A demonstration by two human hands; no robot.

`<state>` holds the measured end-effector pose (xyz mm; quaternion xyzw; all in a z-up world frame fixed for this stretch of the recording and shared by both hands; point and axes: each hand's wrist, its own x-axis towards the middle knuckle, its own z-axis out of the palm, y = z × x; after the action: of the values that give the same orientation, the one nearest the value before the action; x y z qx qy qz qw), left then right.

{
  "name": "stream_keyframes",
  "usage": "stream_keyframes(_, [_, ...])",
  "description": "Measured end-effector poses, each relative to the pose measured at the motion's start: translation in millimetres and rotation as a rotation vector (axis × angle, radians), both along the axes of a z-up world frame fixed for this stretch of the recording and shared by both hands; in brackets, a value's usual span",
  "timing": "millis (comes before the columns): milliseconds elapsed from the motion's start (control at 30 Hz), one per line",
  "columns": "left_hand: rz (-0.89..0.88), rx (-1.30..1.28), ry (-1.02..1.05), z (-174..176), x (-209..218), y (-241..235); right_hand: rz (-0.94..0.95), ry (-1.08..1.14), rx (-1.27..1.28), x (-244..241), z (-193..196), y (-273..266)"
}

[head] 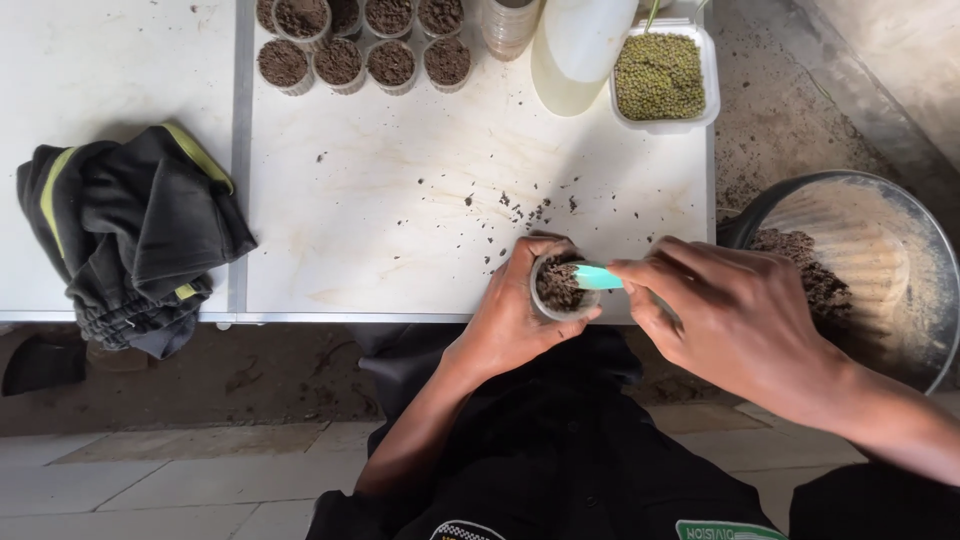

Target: The person fills small plastic cups with soil using a small green scoop, then uses a spray bottle to water the soil in the cups. They arrange the filled cups on a white table and continue filling additional cups from a large metal basin.

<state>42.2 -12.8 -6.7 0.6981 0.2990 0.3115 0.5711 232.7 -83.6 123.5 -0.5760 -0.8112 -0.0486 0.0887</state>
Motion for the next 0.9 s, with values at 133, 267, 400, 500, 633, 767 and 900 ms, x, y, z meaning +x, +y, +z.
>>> stream_keyframes(133, [0.037,0.049,-0.083,0.6,5.5,-3.8,0.041,0.025,-0.117,-1.5,-3.6,-2.6])
stream_keyframes(267, [0.059,-0.078,0.020,3.2,6.9,-7.2,-0.020,-0.116,-0.043,-7.9,-8.2,-2.5])
stream_keyframes(400, [-0.005,-0.059,0.031,7.0,1.4,-6.0,-0.006,-0.247,-0.034,-10.1,-8.8,-1.8])
stream_keyframes(500, [-0.040,-0.060,0.109,16.9,-2.4,-4.7,-0.015,-0.274,-0.036,-10.5,-6.5,-1.6])
stream_keyframes(633, [-0.066,-0.074,0.095,11.8,-0.8,-5.3,-0.053,-0.253,-0.115,-5.5,-11.8,-3.6])
stream_keyframes(767, [-0.024,-0.069,0.101,12.9,0.1,-4.5,-0.018,-0.195,-0.093,-0.4,-17.0,-4.3])
stream_keyframes(900, [-0.050,-0.011,0.075,13.7,-1.1,-3.5,0.008,-0.201,-0.103,8.1,-22.0,-8.4])
